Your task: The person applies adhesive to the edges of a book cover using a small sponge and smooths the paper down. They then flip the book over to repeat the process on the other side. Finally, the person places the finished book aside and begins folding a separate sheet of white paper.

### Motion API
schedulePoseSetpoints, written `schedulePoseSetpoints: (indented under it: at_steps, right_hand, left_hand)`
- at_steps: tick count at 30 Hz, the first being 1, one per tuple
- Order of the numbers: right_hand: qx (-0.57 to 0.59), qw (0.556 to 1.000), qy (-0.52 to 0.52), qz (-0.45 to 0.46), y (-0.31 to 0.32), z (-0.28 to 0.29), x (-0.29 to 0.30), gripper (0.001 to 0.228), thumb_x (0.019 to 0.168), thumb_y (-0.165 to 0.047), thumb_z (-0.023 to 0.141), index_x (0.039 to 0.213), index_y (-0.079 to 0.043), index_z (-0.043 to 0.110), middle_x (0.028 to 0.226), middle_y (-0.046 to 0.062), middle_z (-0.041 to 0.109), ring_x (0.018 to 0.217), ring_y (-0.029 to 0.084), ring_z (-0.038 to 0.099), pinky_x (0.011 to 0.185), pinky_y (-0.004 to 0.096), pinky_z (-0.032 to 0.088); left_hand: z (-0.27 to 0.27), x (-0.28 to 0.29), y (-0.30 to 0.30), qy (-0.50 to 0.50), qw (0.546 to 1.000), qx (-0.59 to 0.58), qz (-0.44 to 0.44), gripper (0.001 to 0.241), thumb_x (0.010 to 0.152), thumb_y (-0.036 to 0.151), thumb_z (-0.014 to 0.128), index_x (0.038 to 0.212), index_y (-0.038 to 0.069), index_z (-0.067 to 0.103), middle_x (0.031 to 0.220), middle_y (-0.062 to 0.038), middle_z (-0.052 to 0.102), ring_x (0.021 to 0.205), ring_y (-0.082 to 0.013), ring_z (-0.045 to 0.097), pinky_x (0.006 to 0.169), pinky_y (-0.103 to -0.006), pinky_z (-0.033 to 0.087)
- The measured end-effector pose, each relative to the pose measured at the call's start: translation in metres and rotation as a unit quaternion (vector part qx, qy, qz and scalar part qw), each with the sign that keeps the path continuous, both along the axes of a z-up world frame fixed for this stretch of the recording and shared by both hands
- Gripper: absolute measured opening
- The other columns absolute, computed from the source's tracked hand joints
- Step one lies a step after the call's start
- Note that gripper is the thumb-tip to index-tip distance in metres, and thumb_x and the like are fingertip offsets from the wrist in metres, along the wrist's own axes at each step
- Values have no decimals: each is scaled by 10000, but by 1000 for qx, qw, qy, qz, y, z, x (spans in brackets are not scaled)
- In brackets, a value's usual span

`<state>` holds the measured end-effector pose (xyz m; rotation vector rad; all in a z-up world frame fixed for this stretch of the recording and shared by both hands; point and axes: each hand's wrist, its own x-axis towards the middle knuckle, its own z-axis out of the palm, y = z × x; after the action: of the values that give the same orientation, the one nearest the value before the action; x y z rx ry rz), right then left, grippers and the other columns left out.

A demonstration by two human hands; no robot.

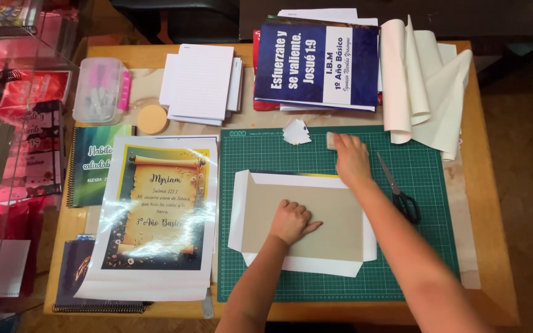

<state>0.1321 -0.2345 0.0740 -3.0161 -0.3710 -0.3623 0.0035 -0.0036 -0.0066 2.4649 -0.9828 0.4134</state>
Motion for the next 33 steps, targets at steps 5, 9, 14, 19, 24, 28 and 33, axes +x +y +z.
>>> schedulePoseSetpoints:
  at_steps: [5,9,14,19,24,28,33]
  right_hand:
    - [27,995,81,42,19,-22,-8,463,828,-68,665,1290,-101,661,1299,92,578,1256,341,513,1010,503,449]
    - [120,972,195,53,48,-39,-23,352,864,-255,704,1203,-167,669,1125,53,614,1122,341,594,919,502,508]
    - [60,946,317,32,64,-35,0,397,860,-536,700,1058,-192,681,1093,55,613,1119,335,581,952,502,466]
    - [108,924,349,111,56,-24,12,387,862,-518,719,947,-143,763,994,148,664,1012,420,634,906,526,506]
    - [430,792,428,70,9,49,16,313,922,-9,649,1229,13,705,1078,252,754,1045,343,693,968,515,532]
    - [620,726,295,-41,-62,49,-4,431,881,14,675,1299,-83,637,1004,131,744,895,218,713,796,348,589]
    - [753,589,261,-136,-92,95,-45,552,953,-33,608,1470,-210,532,1111,103,715,866,282,753,733,442,639]
  left_hand:
    - [1,-1,0,5,1000,-2,-1,500,937,613,550,702,176,608,671,-36,577,665,-227,570,737,-410,410]
    - [4,-1,0,0,1000,-8,4,508,942,612,542,698,171,602,669,-43,575,662,-233,568,743,-414,413]
    - [4,0,-2,-22,1000,-19,6,480,935,574,575,678,169,602,654,-38,569,642,-230,556,727,-408,412]
    - [17,-2,-1,-34,999,-38,11,461,955,528,586,663,172,584,648,-36,556,633,-232,545,715,-403,408]
    - [93,-2,12,-11,996,-81,23,311,1004,384,589,756,196,585,759,2,585,758,-204,582,748,-371,419]
    - [173,-19,33,10,993,-111,40,252,977,443,623,1071,220,692,1063,12,666,1049,-226,603,919,-397,443]
    - [239,-27,51,-32,994,-100,-18,751,821,694,675,1383,200,620,1421,-74,620,1339,-322,555,1141,-508,373]
